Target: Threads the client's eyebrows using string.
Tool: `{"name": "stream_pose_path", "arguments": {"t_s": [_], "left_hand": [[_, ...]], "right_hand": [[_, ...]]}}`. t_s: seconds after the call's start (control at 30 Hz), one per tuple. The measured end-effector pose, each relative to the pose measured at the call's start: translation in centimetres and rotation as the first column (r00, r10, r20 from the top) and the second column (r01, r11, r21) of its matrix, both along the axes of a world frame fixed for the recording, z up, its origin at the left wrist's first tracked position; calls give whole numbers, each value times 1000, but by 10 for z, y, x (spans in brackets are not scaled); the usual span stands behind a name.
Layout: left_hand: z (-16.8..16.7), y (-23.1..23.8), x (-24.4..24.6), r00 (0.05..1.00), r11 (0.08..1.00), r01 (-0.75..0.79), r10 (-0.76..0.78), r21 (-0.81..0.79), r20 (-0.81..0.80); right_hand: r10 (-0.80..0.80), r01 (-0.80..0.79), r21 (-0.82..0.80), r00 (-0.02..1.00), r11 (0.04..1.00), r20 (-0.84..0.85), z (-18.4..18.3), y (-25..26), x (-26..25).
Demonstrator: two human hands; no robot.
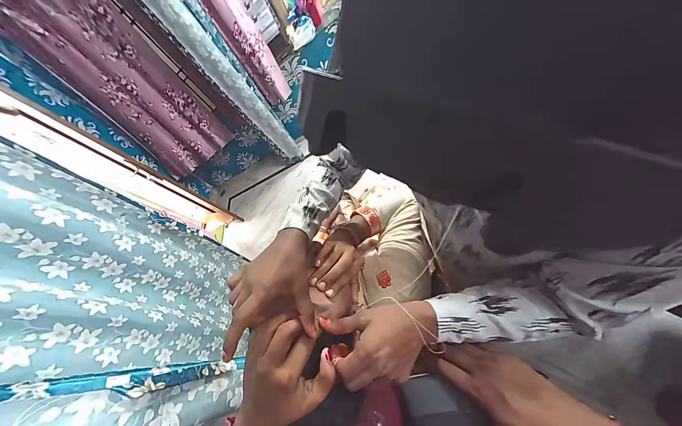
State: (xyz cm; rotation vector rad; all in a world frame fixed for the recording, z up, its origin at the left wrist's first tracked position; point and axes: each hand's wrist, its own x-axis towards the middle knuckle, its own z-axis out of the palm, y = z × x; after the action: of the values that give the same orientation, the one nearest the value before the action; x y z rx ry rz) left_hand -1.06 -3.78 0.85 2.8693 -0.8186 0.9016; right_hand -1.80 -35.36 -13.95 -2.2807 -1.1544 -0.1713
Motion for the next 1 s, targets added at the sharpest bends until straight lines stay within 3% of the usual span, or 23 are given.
{"name": "stream_pose_path", "arguments": {"t_s": [0.33, 0.7, 1.0], "left_hand": [[1, 5, 0, 999, 999, 29, -28, 26, -38], [29, 1, 13, 975, 976, 147, -116, 159, -188], [29, 12, 14, 963, 967, 167, -118, 193, -242]], "right_hand": [[-13, 13, 20, 999, 1000, 39, -4, 1, 0], [-26, 26, 3, 999, 1000, -22, -1, -1, -4], [-19, 18, -10, 998, 1000, -67, 4, -1, -5]]}}
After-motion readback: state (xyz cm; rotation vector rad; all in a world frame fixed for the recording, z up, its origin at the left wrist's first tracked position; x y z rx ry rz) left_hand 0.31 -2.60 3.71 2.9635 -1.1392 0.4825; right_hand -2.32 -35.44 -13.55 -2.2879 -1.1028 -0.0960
